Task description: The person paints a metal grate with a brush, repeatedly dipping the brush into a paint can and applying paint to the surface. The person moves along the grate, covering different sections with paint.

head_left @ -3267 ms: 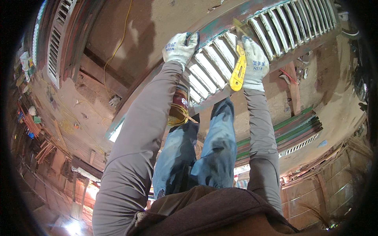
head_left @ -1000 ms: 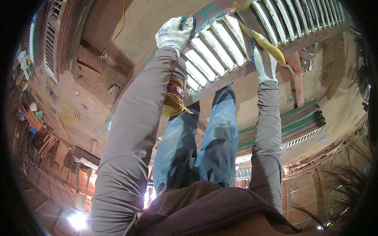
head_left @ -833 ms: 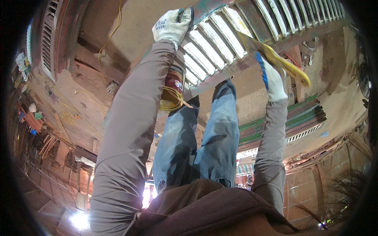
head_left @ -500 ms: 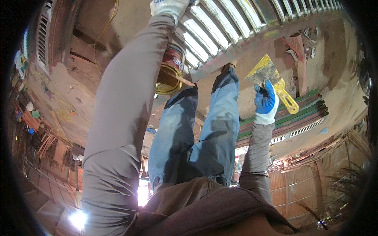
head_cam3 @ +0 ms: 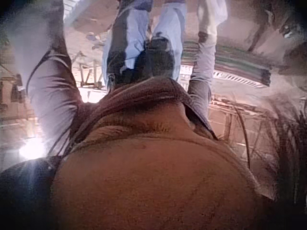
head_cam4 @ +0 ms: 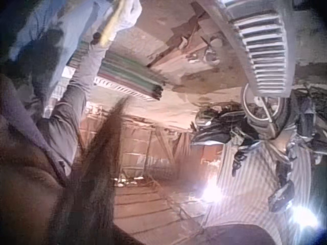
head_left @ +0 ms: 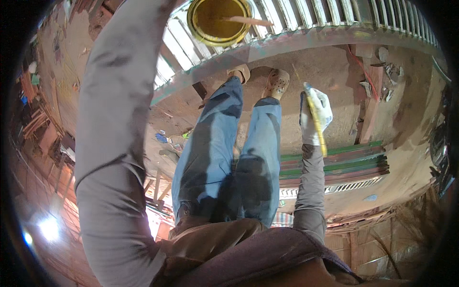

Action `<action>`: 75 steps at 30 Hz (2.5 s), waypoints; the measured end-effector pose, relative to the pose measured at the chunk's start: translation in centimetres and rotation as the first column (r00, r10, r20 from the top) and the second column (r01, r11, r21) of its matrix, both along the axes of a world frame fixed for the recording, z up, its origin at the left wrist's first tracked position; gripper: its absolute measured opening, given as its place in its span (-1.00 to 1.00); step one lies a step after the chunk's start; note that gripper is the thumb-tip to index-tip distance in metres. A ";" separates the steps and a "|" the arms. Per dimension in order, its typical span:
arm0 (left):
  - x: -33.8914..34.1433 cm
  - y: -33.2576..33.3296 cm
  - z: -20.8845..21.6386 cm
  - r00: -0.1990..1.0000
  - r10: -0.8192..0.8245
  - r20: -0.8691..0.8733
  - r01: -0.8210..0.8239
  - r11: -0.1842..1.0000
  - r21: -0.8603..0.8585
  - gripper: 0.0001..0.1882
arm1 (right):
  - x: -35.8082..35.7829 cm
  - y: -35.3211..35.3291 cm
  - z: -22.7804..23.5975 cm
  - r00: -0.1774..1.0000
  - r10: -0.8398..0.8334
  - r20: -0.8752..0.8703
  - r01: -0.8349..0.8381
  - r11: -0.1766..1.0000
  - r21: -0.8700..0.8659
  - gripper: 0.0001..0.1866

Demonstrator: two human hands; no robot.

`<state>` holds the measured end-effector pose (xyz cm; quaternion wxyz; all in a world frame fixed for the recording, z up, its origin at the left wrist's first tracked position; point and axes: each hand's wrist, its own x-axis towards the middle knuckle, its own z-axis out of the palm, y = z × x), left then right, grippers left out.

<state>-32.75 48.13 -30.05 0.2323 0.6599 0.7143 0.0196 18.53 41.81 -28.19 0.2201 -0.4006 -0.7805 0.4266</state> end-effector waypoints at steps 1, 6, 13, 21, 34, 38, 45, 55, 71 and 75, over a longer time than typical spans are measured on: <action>1.2 -2.2 1.1 0.976 0.208 0.059 -0.211 0.975 0.063 -0.58 | 0.3 1.3 1.6 0.965 0.166 0.200 -0.190 0.976 0.105 -0.72; 3.8 -22.3 2.9 0.634 0.738 0.232 -0.773 0.598 0.210 -0.40 | -0.9 5.5 1.0 0.767 0.541 0.347 -0.638 0.581 0.506 -0.60; 31.7 -37.7 5.4 0.257 0.925 0.281 -0.880 0.344 -0.326 -0.63 | -3.4 11.7 -0.9 0.677 0.568 0.468 -0.712 0.346 0.610 -0.65; 47.3 -43.3 2.3 0.561 0.804 0.199 -0.617 0.566 -0.547 -0.75 | -3.4 14.9 -4.9 0.740 0.456 0.494 -0.663 0.375 0.648 -0.60; 48.4 -42.1 3.3 0.727 0.673 0.136 -0.573 0.704 -0.421 -0.77 | 0.2 9.4 -3.9 0.816 0.237 0.527 -0.546 0.617 0.567 -0.58; 46.8 -39.9 4.8 0.694 0.695 0.188 -0.651 0.717 -0.249 -0.73 | -1.4 12.8 -3.5 0.867 0.086 0.490 -0.370 0.770 0.519 -0.50; 33.5 -24.7 6.9 0.663 0.720 0.206 -0.740 0.587 0.328 -0.50 | -5.3 8.4 -4.5 0.856 0.046 0.515 -0.251 0.908 0.336 -0.67; 24.1 -10.3 10.8 0.818 0.534 0.215 -0.574 0.729 0.373 -0.67 | -6.7 -0.1 -1.8 0.948 0.220 0.231 -0.138 0.936 -0.324 -0.63; 20.7 -16.8 10.1 0.667 0.575 0.474 -0.737 0.418 0.531 -0.75 | -1.2 -0.7 1.2 0.862 -0.492 -0.123 -0.075 0.115 -0.991 -0.67; 22.8 -14.8 9.4 0.596 0.710 0.376 -0.758 0.341 0.557 -0.79 | -2.1 -0.9 2.3 0.864 -0.487 -0.132 -0.050 0.178 -0.983 -0.65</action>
